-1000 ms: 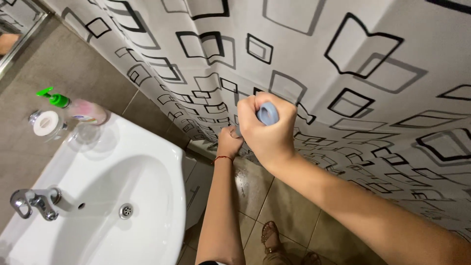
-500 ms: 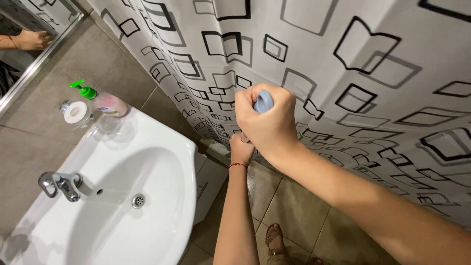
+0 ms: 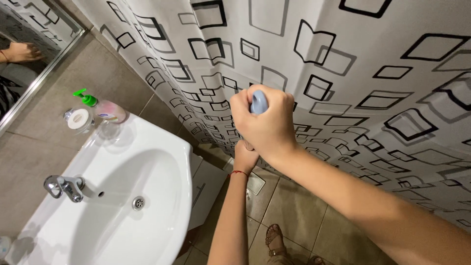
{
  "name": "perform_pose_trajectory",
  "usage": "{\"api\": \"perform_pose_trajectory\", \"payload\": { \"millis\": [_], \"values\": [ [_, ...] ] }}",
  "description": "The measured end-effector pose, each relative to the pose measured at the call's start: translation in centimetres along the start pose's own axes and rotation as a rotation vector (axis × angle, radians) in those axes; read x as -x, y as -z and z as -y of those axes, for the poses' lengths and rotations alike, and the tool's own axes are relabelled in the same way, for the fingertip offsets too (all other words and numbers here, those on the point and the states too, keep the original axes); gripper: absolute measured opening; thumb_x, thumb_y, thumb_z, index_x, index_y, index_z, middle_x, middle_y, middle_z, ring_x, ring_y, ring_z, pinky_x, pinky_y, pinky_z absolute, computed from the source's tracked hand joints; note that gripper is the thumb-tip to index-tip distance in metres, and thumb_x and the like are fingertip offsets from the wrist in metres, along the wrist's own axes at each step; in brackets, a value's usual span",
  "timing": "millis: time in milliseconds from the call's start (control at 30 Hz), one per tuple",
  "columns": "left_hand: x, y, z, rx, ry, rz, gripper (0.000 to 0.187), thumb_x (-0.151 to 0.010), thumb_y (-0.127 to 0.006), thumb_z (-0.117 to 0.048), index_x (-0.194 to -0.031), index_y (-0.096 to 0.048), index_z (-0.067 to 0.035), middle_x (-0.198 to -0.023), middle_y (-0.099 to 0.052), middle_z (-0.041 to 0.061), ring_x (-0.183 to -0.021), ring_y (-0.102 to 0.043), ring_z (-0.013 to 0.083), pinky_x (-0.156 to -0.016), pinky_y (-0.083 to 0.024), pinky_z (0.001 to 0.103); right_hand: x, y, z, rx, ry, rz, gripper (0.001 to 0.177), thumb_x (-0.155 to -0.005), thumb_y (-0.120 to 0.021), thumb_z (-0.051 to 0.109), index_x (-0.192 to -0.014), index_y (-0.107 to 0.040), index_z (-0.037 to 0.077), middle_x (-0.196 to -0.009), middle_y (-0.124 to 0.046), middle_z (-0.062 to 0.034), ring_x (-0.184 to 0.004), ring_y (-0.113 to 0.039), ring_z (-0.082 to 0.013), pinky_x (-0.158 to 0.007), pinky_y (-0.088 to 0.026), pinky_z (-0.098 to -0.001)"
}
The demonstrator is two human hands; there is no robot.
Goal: Mopping the tile floor of a bathroom, navigating around the toilet and bidet.
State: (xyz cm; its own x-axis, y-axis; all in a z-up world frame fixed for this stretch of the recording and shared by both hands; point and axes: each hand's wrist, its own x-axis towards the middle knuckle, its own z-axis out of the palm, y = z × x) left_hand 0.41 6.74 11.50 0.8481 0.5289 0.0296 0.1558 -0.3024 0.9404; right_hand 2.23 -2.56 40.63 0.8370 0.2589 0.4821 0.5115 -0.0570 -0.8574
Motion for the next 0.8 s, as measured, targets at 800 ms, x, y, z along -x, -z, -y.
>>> {"api": "perform_pose_trajectory", "payload": {
  "millis": [800],
  "values": [
    [-8.5, 9.8, 2.3, 0.434, -0.149, -0.003, 0.040, -0.102, -0.069, -0.024, -0.129, -0.058, 0.004, -0.125, -0.064, 0.012, -0.113, -0.062, 0.0219, -0.098, -0.051, 0.039, -3.2, -9.9, -8.0, -0.358, 0.089, 0.511, 0.027, -0.077, -0.070, 0.013, -0.060, -0.051, 0.004, -0.055, -0.047, 0.0017, -0.054, -0.041, -0.0065, -0.050, -0.032, -0.0291]
  ]
}}
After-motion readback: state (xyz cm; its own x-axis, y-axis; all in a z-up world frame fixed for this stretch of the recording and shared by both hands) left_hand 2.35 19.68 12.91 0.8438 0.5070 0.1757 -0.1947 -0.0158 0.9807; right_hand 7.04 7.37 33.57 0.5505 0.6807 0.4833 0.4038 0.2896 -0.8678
